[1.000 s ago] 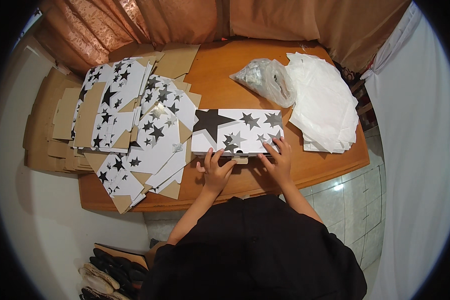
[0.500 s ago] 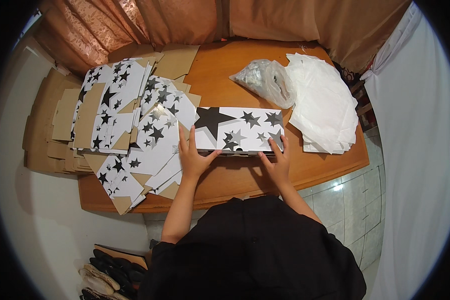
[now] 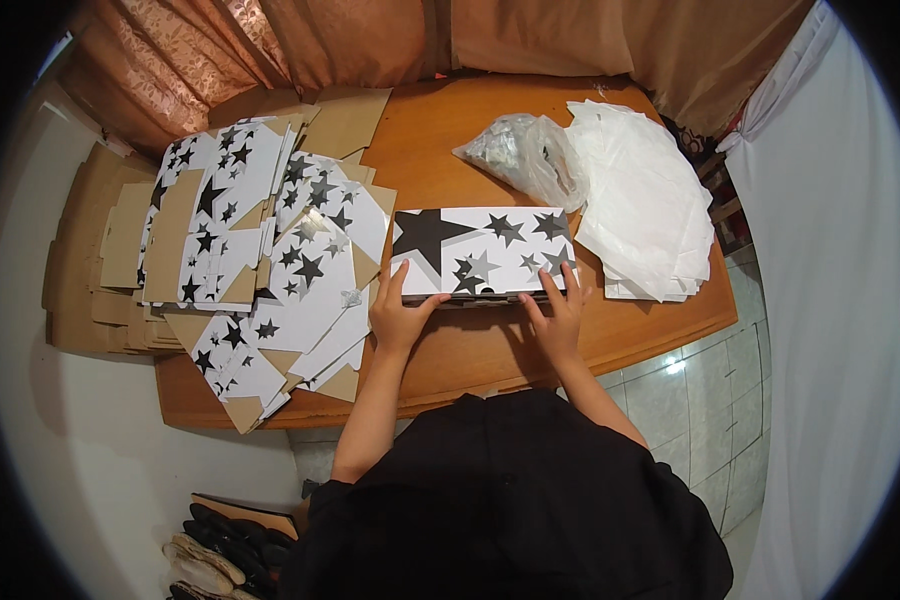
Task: Folding shoe boxes and stacking them on a shelf.
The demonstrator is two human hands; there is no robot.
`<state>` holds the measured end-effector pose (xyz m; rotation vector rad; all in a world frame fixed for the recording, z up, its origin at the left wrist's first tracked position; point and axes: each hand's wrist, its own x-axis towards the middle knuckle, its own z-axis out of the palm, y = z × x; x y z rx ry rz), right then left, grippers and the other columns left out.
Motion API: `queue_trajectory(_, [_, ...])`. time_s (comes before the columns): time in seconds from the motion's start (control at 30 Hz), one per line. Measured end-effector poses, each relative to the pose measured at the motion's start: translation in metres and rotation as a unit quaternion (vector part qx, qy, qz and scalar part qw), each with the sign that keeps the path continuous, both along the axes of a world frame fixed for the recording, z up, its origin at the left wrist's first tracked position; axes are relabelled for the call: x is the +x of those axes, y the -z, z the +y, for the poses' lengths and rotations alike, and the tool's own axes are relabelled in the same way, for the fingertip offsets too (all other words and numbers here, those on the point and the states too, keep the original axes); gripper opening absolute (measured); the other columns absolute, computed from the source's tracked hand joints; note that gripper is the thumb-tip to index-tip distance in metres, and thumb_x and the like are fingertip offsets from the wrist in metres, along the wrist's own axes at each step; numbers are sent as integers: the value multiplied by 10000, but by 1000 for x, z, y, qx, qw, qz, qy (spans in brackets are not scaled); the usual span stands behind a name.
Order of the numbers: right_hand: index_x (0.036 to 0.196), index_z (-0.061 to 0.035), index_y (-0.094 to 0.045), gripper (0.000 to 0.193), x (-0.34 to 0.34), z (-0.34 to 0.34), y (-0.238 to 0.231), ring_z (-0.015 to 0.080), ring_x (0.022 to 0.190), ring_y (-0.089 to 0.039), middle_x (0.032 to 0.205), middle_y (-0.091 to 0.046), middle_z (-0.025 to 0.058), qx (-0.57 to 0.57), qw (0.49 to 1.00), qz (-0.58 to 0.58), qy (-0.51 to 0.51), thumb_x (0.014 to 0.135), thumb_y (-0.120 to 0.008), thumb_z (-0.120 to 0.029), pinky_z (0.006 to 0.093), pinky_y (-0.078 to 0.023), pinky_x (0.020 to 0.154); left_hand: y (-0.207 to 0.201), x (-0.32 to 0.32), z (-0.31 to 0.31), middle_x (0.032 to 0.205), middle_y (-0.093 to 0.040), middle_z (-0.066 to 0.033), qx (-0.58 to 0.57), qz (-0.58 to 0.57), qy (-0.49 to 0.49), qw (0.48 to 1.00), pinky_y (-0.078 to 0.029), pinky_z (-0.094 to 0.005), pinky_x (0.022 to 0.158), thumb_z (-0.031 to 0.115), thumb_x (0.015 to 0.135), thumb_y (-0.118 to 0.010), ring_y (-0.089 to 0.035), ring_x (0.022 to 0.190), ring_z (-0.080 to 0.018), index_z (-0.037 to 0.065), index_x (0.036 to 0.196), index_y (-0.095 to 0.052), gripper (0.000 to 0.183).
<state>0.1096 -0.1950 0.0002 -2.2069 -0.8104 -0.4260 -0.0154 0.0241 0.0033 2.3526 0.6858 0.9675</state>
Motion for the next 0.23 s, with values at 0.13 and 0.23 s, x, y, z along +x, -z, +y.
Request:
queue_trajectory(0.13, [1147,-206,-636,402,0,-7,-1,404,1315,-283,1342,-452,115,-90,995,-19,26,776,-704,-344,691,-111,991,4,-4,-4,1208,-544,-217,-16,-6,11,1000,-505,-384,819,456,575,-822,-593,1026,-343,34,1139,-590,741])
queue_trajectory(0.23, [1165,-187,-626,434,10,-16,15,395,1345,-228,1373,-423,126,-86,996,6,-20,772,-707,-352,679,-103,1006,14,-6,-4,1382,-390,-198,36,8,14,999,-328,-492,1023,433,641,-796,-408,1252,-368,99,1173,-591,661])
